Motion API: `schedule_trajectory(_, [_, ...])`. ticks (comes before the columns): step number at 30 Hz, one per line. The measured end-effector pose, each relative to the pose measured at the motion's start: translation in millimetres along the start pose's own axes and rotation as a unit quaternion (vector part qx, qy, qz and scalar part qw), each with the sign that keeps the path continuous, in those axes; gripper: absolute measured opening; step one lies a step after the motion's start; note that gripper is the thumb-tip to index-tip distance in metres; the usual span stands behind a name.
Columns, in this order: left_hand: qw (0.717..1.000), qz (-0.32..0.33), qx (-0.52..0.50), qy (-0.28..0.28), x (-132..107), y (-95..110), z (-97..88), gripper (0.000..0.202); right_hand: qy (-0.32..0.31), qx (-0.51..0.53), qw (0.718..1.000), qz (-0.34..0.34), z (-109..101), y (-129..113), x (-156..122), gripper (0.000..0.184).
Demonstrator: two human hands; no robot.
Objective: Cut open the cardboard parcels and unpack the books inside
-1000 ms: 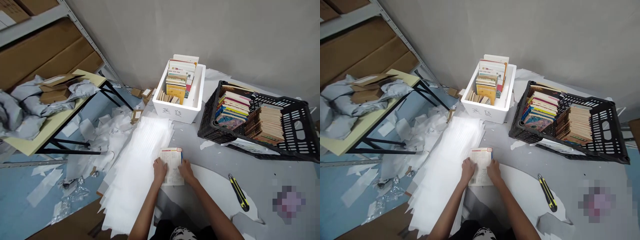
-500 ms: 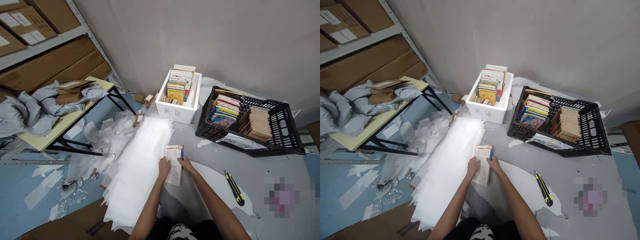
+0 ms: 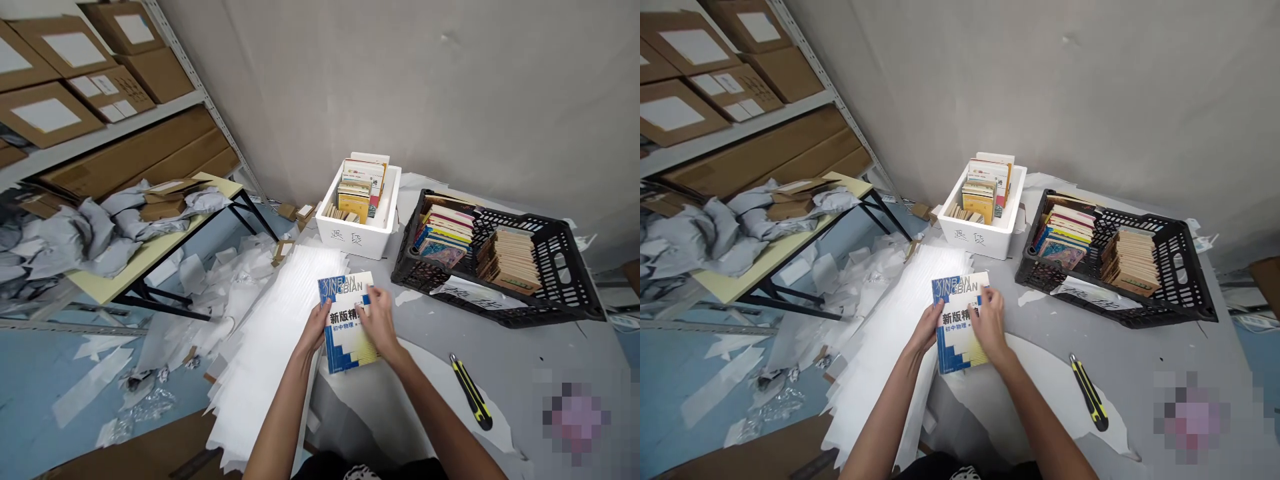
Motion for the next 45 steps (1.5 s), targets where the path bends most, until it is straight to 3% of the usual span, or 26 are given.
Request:
schedule_trajectory(2, [1.0, 0.003, 0.016, -0.009, 3, 7, 0.8, 0.063, 0.021, 0.057, 0.995, 0.075, -15, 14, 19, 0.064])
schedule_trajectory(4, [0.999, 0.007, 0.031, -0.02, 6, 11, 3.0, 0.065, -0.057, 0.144, 0.981, 0.119, -24, 20, 34, 0.067])
schedule_trajectory(7, [0.997, 0.017, 0.057, -0.047, 14, 15, 5.0, 0.064, -0.215, 0.268, 0.933, 0.112, -35, 14, 42, 0.06])
schedule_trajectory(11, [0.983, 0.072, 0.144, -0.088, 28, 25, 0.3, 0.054, -0.299, 0.28, 0.907, 0.101, -51, 2, 43, 0.055])
schedule_trajectory(14, [0.964, 0.141, 0.202, -0.101, 44, 43, 0.1, 0.049, -0.321, 0.191, 0.926, 0.047, -71, -15, 53, 0.049])
schedule_trajectory(18, [0.948, 0.21, 0.213, -0.11, 69, 76, 22.3, 0.048, -0.255, -0.044, 0.962, -0.091, -120, -72, 76, 0.025])
schedule_trajectory(22, [0.932, 0.256, 0.22, -0.129, 100, 101, 62.5, 0.051, -0.216, -0.253, 0.931, -0.15, -155, -136, 103, 0.022])
schedule_trajectory(26, [0.913, 0.302, 0.237, -0.139, 154, 123, 94.7, 0.056, -0.13, -0.359, 0.902, -0.199, -166, -164, 147, 0.025])
schedule_trajectory(28, [0.881, 0.335, 0.289, -0.171, 192, 139, 106.0, 0.06, -0.088, -0.358, 0.906, -0.207, -177, -167, 178, 0.025])
schedule_trajectory(29, [0.85, 0.353, 0.345, -0.186, 214, 148, 110.6, 0.064, -0.068, -0.352, 0.911, -0.203, -185, -168, 196, 0.025])
schedule_trajectory(30, [0.808, 0.37, 0.415, -0.194, 238, 155, 114.4, 0.066, -0.045, -0.343, 0.917, -0.197, -195, -169, 214, 0.025])
schedule_trajectory(32, [0.68, 0.375, 0.603, -0.184, 288, 165, 120.0, 0.059, 0.003, -0.322, 0.928, -0.186, -216, -173, 251, 0.025])
schedule_trajectory(34, [0.612, 0.353, 0.684, -0.184, 335, 165, 124.6, 0.049, 0.043, -0.305, 0.934, -0.181, -231, -179, 286, 0.025])
schedule_trajectory(36, [0.584, 0.334, 0.713, -0.197, 375, 156, 130.1, 0.042, 0.073, -0.303, 0.935, -0.172, -236, -183, 317, 0.025])
schedule_trajectory(39, [0.54, 0.316, 0.752, -0.207, 419, 137, 138.5, 0.042, 0.111, -0.331, 0.925, -0.15, -228, -184, 353, 0.025])
schedule_trajectory(45, [0.483, 0.321, 0.789, -0.204, 463, 115, 145.2, 0.047, 0.123, -0.376, 0.907, -0.144, -199, -176, 388, 0.029])
Point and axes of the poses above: each hand's wrist, its own x-axis towards the middle knuckle, its own z-axis out of the palm, y = z × x, the point moved 3 cm from there along x, towards the middle knuckle, and after that the axes turned 13 degrees about z, right-handed, at the moved point
